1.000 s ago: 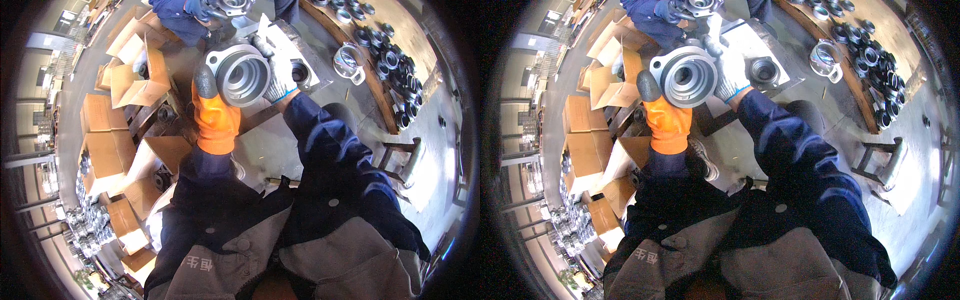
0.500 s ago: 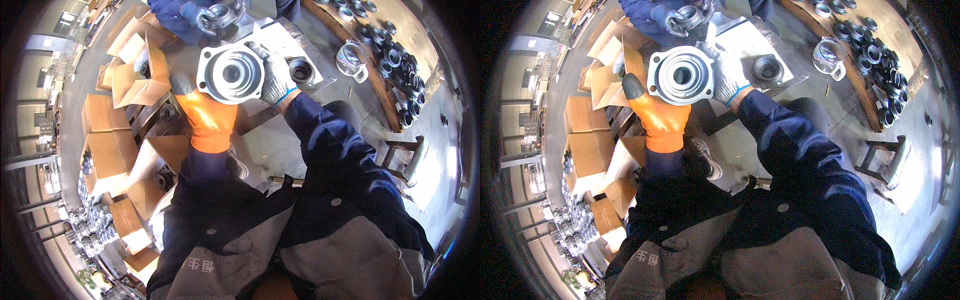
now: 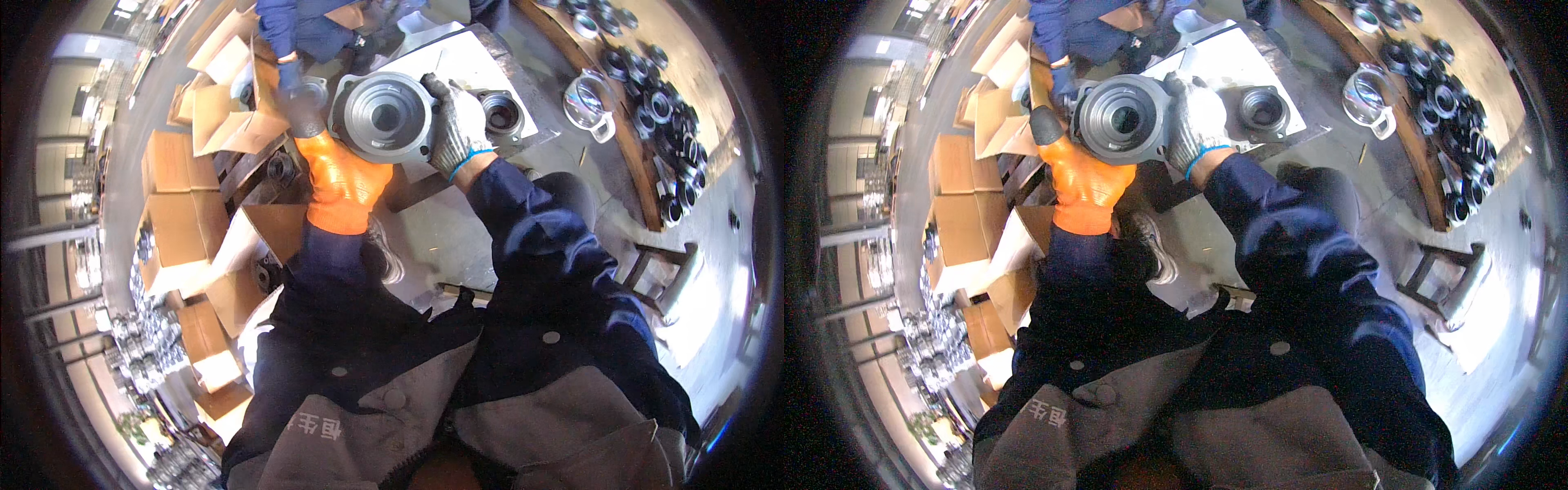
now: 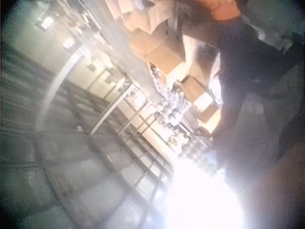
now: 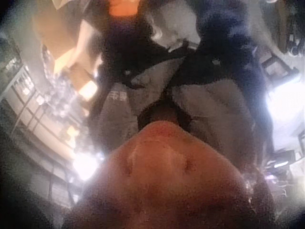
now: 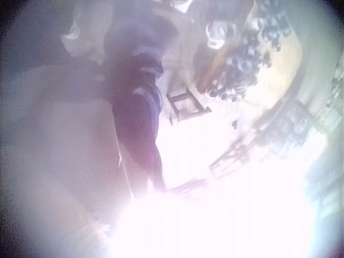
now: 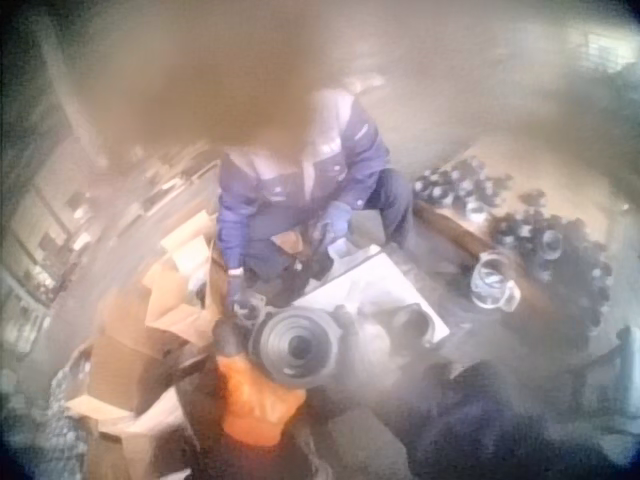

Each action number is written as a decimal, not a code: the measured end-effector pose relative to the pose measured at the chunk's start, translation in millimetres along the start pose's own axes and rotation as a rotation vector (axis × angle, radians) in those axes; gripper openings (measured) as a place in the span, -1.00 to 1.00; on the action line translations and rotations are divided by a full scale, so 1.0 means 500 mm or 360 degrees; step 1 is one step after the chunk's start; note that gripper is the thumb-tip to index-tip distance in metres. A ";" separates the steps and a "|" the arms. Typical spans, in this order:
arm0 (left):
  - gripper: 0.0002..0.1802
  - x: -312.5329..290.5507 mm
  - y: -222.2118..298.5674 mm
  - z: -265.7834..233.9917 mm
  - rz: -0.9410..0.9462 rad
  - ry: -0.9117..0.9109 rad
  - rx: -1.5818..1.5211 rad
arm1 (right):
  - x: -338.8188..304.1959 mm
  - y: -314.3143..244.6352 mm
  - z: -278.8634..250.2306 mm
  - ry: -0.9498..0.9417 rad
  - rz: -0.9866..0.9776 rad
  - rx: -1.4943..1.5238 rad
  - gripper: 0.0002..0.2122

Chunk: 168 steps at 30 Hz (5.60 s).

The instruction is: The person cleans a metal part with a cloth, places it into a cardboard box with other parts, covers them with a plastic sheet, and seals the box with packing tape.

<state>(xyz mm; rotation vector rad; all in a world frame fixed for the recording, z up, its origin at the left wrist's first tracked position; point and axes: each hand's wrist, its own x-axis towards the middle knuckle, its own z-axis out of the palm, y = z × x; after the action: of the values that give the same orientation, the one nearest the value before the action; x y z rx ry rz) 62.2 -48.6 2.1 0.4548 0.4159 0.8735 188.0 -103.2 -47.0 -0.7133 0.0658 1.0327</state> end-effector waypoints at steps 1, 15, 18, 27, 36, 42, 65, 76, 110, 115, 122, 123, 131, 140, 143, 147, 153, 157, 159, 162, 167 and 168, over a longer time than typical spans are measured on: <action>-0.20 -0.010 -0.004 -0.008 0.0067 -0.0174 0.0176 | 0.003 0.005 -0.001 -0.0024 -0.0017 -0.0060 -0.73; -0.53 -0.323 0.025 -0.078 0.1568 0.0382 0.2300 | -0.105 0.156 0.062 -0.0873 0.1103 0.0239 -0.74; -0.50 -0.412 0.020 -0.113 0.1186 0.0506 0.1400 | -0.153 0.216 0.063 -0.1109 0.1271 0.0222 -0.75; -0.44 -0.689 0.060 -0.093 0.1466 0.0778 0.1132 | -0.344 0.260 0.150 -0.1639 0.1050 -0.0662 -0.67; -0.31 -0.925 0.086 -0.084 0.1802 0.0696 0.0684 | -0.652 0.296 0.209 -0.1644 0.1433 -0.0957 -0.69; -0.47 -1.139 0.080 -0.163 0.1183 0.1417 0.0730 | -0.707 0.330 0.209 -0.1858 0.0731 -0.1102 -0.71; -0.68 -1.539 -0.025 -0.677 -0.0023 0.2192 0.1366 | -0.236 0.169 0.042 -0.0787 0.0426 -0.1444 -0.67; -0.69 -1.443 -0.068 -0.737 0.0133 0.1282 0.1268 | -0.162 0.130 -0.038 -0.0698 0.0574 -0.1417 -0.72; -0.23 -1.353 -0.004 -0.728 -0.0514 0.1997 0.2318 | -0.142 0.144 -0.074 -0.0811 0.0574 -0.1582 -0.71; -0.30 -1.330 -0.009 -0.730 -0.0586 0.1965 0.2394 | -0.155 0.146 -0.072 -0.0764 0.0605 -0.1581 -0.72; -0.28 -1.352 -0.022 -0.763 -0.0334 0.1819 0.2312 | -0.177 0.170 -0.060 -0.0629 0.0611 -0.1613 -0.75; -0.28 -1.357 -0.028 -0.767 -0.0294 0.1812 0.2322 | -0.177 0.172 -0.060 -0.0629 0.0652 -0.1575 -0.75; -0.42 -1.418 -0.034 -0.779 -0.0211 0.1983 0.1972 | -0.149 0.139 -0.066 -0.0714 0.0561 -0.1586 -0.72; -0.39 -1.508 -0.012 -0.768 -0.0153 0.2482 0.1920 | -0.135 0.142 -0.069 -0.0719 0.0573 -0.1595 -0.72; -0.41 -1.512 -0.016 -0.768 -0.0008 0.2507 0.1842 | -0.130 0.145 -0.067 -0.0731 0.0639 -0.1593 -0.70; -0.40 -1.519 -0.027 -0.781 0.0144 0.2532 0.1841 | -0.130 0.147 -0.063 -0.0681 0.0607 -0.1604 -0.66; -0.62 -1.550 -0.020 -0.793 0.0259 0.2626 0.1729 | -0.133 0.143 -0.063 -0.0688 0.0611 -0.1642 -0.75; -0.57 -1.555 0.009 -0.743 0.0707 0.2502 0.1407 | -0.111 0.131 -0.066 -0.0632 0.0591 -0.1714 -0.74; -0.60 -1.548 0.025 -0.705 0.0804 0.2434 0.1211 | -0.096 0.125 -0.068 -0.0676 0.0730 -0.1663 -0.74; -0.68 -1.549 0.052 -0.658 0.0378 0.2611 0.1221 | -0.080 0.122 -0.074 -0.0664 0.0788 -0.1657 -0.74; -0.70 -1.553 0.057 -0.643 0.0483 0.2728 0.1351 | -0.079 0.113 -0.079 -0.0692 0.0641 -0.1659 -0.69; -0.69 -1.557 0.056 -0.645 0.0596 0.2661 0.1264 | -0.078 0.110 -0.078 -0.0710 0.0662 -0.1610 -0.70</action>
<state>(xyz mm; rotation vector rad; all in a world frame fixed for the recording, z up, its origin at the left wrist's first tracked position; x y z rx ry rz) -571.1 -590.3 -124.9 0.4241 2.3220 1.2991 133.8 -137.7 -90.9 -1.3889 -0.7744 1.6129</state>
